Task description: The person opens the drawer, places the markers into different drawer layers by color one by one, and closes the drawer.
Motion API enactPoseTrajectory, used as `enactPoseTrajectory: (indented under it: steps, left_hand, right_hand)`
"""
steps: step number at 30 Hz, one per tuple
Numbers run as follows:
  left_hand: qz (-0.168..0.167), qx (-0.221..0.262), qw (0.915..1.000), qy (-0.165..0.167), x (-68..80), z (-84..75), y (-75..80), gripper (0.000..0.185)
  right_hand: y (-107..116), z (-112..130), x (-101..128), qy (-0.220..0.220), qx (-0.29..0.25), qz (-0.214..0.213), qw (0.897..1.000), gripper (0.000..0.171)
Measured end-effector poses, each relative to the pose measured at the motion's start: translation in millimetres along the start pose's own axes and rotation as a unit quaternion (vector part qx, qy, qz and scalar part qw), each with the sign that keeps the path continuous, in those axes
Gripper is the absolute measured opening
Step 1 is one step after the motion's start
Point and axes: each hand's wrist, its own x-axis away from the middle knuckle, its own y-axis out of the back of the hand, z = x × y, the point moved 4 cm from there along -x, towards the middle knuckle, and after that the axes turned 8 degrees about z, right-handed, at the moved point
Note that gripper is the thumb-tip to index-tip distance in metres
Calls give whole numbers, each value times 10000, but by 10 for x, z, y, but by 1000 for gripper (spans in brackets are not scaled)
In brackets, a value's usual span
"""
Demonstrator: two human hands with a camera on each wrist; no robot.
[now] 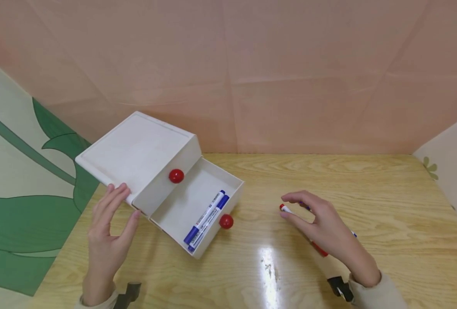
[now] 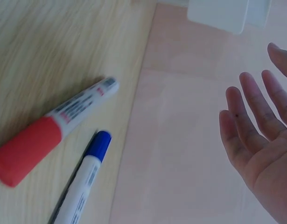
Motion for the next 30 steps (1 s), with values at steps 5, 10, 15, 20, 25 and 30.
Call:
enactPoseTrajectory:
  steps: [5,10,15,20,25,30]
  left_hand:
    - [7,34,10000,-43,2,1,0,48]
    - [18,19,10000,-48,2,0,2,47]
    - [15,6,10000,-62,-1,-3,3,46]
    - [-6,13,9999,-117,-2,-3,1,42]
    - [-45,29,9998,-188,-1,-3,1,39]
    - [-27,35,9998,-175,-1,-6,3,39]
  right_hand:
    - [26,-53,57,76,12,-98,9999,43]
    - [40,-102,124,-27,-51,-164,9998,44]
    - [54,-204,216,-422,-177,-147,9988,40]
    - [85,-314,281,-540,-73,-285,9981,38]
    - [127,-398,345,-605,-50,-272,9978,38]
    - [150,-488,423,-692,-33,-213,9974,38]
